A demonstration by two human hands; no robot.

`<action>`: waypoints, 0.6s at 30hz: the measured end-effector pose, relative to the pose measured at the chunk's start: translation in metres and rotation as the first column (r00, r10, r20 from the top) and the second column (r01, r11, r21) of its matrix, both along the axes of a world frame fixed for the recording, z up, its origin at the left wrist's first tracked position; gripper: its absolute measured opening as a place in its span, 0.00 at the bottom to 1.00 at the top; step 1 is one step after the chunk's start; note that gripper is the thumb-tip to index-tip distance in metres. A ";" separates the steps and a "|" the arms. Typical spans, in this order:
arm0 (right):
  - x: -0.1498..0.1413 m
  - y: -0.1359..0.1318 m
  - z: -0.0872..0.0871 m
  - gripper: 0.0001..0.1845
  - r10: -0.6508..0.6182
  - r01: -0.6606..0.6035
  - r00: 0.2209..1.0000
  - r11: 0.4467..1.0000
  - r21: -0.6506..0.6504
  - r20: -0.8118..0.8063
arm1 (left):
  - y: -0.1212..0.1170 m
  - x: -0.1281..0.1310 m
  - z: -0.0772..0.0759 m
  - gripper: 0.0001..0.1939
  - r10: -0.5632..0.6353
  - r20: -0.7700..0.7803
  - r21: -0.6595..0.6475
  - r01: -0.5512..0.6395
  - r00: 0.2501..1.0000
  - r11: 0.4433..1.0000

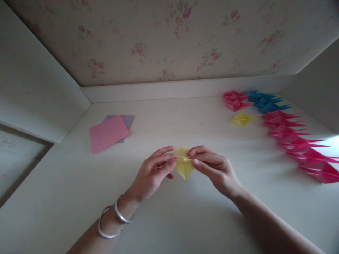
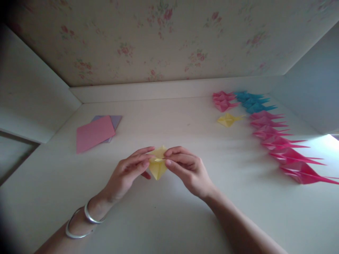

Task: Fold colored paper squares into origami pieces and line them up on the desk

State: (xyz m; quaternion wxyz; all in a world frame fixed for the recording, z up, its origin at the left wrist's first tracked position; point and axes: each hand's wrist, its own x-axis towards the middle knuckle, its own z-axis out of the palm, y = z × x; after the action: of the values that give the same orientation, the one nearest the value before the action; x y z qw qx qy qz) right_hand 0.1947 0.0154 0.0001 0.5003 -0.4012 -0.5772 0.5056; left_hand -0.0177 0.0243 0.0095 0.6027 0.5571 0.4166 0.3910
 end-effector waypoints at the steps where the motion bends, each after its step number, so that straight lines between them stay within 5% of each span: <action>1: 0.000 0.000 0.000 0.06 0.013 -0.013 1.000 0.999 -0.029 -0.017 | 0.001 0.000 0.000 0.11 -0.007 -0.016 -0.019 0.007 1.000 1.000; 5: -0.003 0.002 0.001 0.04 0.031 -0.033 0.999 0.996 -0.085 -0.024 | 0.003 0.001 -0.003 0.11 -0.006 -0.053 0.039 0.008 0.999 0.999; 12: -0.005 0.003 0.002 0.07 0.022 -0.016 0.994 0.998 -0.056 0.104 | -0.003 0.003 -0.002 0.08 0.080 -0.188 0.328 -0.014 0.979 0.945; 18: -0.009 0.001 0.002 0.12 -0.032 0.044 0.987 0.996 -0.073 0.159 | -0.004 0.006 0.001 0.08 0.079 -0.240 0.346 0.010 0.968 0.938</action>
State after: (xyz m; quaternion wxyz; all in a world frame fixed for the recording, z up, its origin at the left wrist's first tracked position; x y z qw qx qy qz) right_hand 0.1859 0.0166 0.0019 0.4471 -0.4694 -0.5875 0.4843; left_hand -0.0120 0.0203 0.0107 0.4314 0.6914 0.4241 0.3950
